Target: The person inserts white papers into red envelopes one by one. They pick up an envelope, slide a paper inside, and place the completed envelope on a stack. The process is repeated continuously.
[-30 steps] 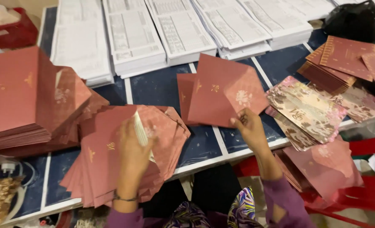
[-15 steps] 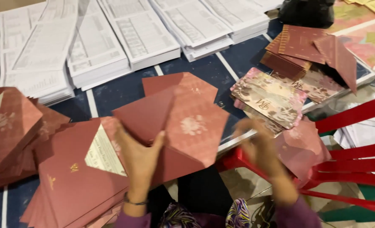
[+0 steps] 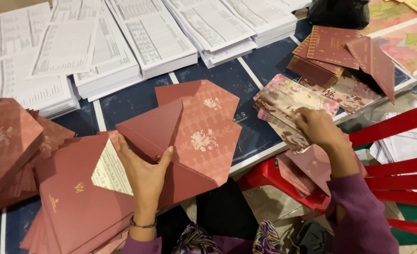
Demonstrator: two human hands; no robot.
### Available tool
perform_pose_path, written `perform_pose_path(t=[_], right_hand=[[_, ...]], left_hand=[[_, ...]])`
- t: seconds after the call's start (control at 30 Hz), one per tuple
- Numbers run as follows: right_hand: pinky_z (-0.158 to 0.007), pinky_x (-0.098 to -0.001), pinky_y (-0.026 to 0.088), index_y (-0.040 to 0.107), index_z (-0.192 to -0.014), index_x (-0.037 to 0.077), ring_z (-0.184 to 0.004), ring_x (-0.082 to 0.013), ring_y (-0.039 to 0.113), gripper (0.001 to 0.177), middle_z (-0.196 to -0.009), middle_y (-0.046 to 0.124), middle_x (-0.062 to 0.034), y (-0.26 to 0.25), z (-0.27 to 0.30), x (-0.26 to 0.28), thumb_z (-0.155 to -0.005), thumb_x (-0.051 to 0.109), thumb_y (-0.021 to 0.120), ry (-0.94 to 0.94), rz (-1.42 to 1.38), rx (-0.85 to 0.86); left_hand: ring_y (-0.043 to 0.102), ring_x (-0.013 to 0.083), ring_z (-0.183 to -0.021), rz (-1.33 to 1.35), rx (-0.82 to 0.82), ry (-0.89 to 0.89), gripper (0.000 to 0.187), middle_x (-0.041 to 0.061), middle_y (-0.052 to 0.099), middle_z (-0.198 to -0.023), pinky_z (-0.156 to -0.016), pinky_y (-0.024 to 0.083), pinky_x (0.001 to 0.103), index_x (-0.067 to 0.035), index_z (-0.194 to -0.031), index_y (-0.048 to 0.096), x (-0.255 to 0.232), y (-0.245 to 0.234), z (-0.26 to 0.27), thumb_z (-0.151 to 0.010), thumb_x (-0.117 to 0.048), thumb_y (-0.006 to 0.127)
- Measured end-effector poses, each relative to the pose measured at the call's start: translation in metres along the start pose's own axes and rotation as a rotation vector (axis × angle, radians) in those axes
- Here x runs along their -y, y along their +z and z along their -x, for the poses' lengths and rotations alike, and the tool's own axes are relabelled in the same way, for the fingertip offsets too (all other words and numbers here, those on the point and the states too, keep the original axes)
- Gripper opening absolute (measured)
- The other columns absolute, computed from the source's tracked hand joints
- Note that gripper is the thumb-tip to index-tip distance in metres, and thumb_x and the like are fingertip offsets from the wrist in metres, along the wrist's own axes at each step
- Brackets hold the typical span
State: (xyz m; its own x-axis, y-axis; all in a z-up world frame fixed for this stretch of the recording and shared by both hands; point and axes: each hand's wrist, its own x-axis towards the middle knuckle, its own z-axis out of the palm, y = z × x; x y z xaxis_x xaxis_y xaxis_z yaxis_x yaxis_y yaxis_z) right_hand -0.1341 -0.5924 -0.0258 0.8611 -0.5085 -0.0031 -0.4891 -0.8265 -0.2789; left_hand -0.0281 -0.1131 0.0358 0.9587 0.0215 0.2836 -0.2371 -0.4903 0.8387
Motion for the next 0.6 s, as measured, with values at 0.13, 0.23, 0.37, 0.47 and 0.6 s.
perform_pose_path(t=[0.13,0.23,0.37,0.47,0.6], right_hand=[[-0.08,-0.0529,0.058,0.072,-0.133,0.023,-0.087,-0.0433,0.074,0.035,-0.093,0.077,-0.0138,-0.034,0.054,0.018,-0.1,0.026,0.06,-0.183,0.091,-0.346],[-0.059,-0.0347,0.032,0.068,-0.13,-0.017,-0.065,-0.0201,0.039,0.025,-0.102,0.065,-0.0206,-0.05,0.086,0.037,-0.108,-0.008,0.074,-0.456,0.743,-1.247],[-0.041,-0.0295,0.034,0.053,-0.155,-0.016,-0.058,-0.0156,0.042,0.039,-0.105,0.062,-0.024,-0.067,0.153,0.133,-0.119,-0.002,0.052,-0.154,-0.584,-0.805],[-0.047,-0.0229,0.042,0.047,-0.159,0.006,-0.06,-0.0086,0.048,0.046,-0.093,0.059,-0.0035,-0.008,0.151,0.124,-0.115,0.012,0.056,-0.057,-0.916,-0.612],[-0.086,-0.0225,0.048,0.051,-0.157,0.006,-0.106,-0.0118,0.061,0.059,-0.118,0.069,-0.0103,0.036,0.145,0.114,-0.1,-0.003,0.063,-0.16,-1.262,-0.436]], left_hand=[[0.019,0.0555,-0.152,-0.036,-0.015,0.011,0.13,0.037,0.023,-0.16,-0.125,0.017,0.064,0.005,-0.162,0.017,-0.001,0.006,0.0,-0.066,-0.029,0.098],[0.025,0.0422,-0.155,-0.158,0.012,-0.004,0.119,0.029,0.029,-0.165,-0.123,0.023,0.053,0.009,-0.159,0.02,-0.002,0.012,0.002,-0.076,-0.045,0.087],[0.034,0.0464,-0.147,-0.049,0.05,0.058,0.121,0.032,0.036,-0.155,-0.119,0.032,0.056,0.008,-0.159,0.016,-0.014,0.019,0.002,-0.076,-0.039,0.09],[0.036,0.0466,-0.146,-0.061,0.096,0.011,0.127,0.029,0.034,-0.155,-0.111,0.042,0.057,0.002,-0.162,0.008,-0.02,0.023,0.003,-0.075,-0.041,0.09],[0.033,0.0434,-0.15,-0.031,0.098,-0.053,0.135,0.028,0.031,-0.161,-0.111,0.043,0.056,-0.004,-0.164,0.001,-0.018,0.025,0.003,-0.073,-0.041,0.094]])
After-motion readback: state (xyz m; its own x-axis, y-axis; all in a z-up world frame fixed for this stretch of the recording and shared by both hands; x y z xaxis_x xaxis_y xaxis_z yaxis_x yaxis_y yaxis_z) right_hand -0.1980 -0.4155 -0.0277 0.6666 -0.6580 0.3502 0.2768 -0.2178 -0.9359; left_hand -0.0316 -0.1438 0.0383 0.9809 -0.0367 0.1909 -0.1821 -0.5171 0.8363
